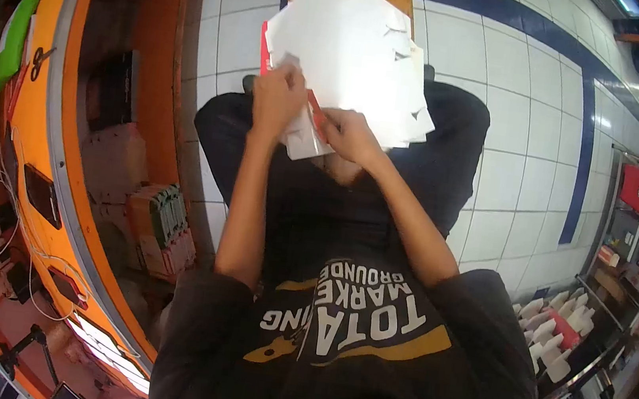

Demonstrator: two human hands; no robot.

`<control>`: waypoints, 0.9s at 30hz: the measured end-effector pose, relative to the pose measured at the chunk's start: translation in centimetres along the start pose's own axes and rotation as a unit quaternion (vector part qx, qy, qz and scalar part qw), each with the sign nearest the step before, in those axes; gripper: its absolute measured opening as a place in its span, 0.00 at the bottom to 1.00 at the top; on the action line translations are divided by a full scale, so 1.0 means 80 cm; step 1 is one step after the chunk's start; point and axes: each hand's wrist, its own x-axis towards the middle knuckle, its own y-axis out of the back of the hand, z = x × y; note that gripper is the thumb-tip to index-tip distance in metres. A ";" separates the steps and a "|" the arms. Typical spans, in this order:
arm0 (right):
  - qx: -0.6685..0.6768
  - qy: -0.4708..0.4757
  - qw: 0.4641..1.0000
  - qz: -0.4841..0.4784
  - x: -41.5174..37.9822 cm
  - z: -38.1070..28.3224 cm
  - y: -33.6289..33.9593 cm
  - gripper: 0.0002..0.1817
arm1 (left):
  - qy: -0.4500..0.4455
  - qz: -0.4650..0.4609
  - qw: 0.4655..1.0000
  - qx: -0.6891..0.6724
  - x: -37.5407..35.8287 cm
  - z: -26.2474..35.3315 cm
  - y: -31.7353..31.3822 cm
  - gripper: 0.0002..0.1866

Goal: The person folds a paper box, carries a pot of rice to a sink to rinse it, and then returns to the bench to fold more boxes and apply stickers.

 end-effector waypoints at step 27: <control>-0.549 0.343 0.760 -0.052 -0.104 -0.101 0.178 0.19 | 0.164 -0.298 0.845 -0.414 0.020 -0.004 0.018 0.32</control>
